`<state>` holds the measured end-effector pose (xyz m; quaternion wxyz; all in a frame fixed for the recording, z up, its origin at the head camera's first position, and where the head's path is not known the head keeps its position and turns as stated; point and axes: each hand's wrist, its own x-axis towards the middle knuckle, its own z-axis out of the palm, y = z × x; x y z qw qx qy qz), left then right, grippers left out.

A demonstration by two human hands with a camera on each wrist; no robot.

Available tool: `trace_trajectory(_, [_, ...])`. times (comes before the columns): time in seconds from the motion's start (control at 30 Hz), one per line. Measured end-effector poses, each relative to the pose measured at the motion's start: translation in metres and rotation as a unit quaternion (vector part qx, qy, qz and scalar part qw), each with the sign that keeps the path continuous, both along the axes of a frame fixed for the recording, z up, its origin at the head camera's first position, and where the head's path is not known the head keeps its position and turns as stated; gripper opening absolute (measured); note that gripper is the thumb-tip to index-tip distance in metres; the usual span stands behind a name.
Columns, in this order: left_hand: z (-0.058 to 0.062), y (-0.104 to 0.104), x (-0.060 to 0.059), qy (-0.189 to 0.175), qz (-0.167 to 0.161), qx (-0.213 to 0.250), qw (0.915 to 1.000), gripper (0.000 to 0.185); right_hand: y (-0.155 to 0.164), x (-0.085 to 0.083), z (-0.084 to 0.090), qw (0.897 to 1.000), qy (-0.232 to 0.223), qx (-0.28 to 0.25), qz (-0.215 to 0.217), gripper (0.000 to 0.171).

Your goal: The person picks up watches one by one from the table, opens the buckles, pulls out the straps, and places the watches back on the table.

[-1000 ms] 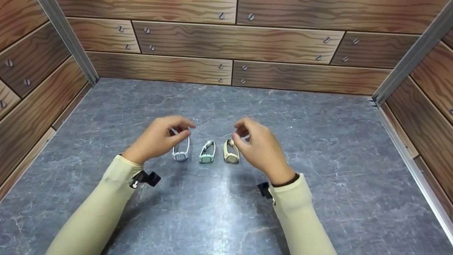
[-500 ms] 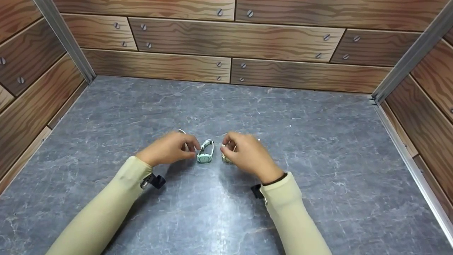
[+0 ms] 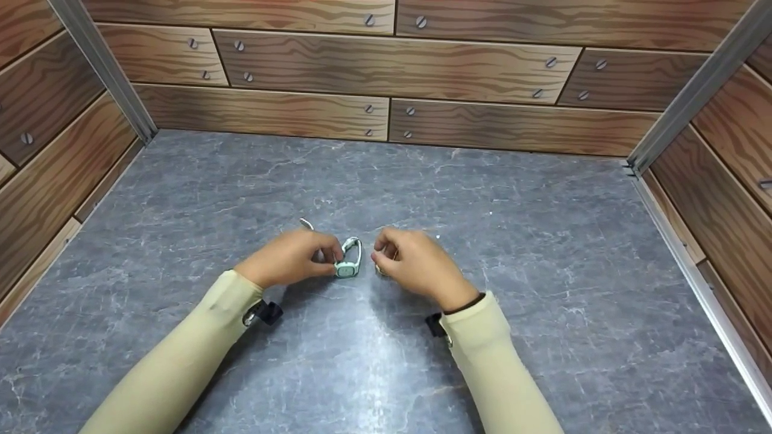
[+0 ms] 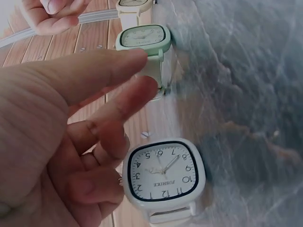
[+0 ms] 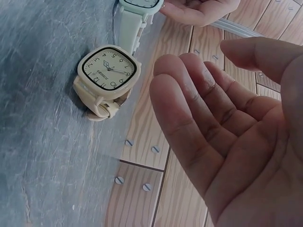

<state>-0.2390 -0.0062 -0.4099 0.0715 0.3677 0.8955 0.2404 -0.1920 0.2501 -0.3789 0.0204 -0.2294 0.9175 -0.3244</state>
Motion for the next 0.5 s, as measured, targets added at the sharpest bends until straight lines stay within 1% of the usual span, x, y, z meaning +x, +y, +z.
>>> trace_trajectory(0.13, [-0.0026, 0.0024, 0.0, 0.016, -0.004, 0.005, 0.9999, 0.008, 0.0009, -0.0004, -0.0002, 1.0, -0.001, 0.0, 0.003, 0.01])
trace_trajectory(0.27, [-0.004, 0.0045, 0.0002, 0.027, -0.001, 0.004, 0.9996, 0.008, 0.0012, -0.0007, -0.0011, 1.0, -0.004, 0.001, 0.004, 0.009])
trace_trajectory(0.5, [-0.0043, 0.0077, 0.0015, 0.033, 0.008, -0.001, 0.9994, 0.012, 0.0014, -0.0002, -0.0012, 1.0, -0.008, 0.005, 0.006, 0.008])
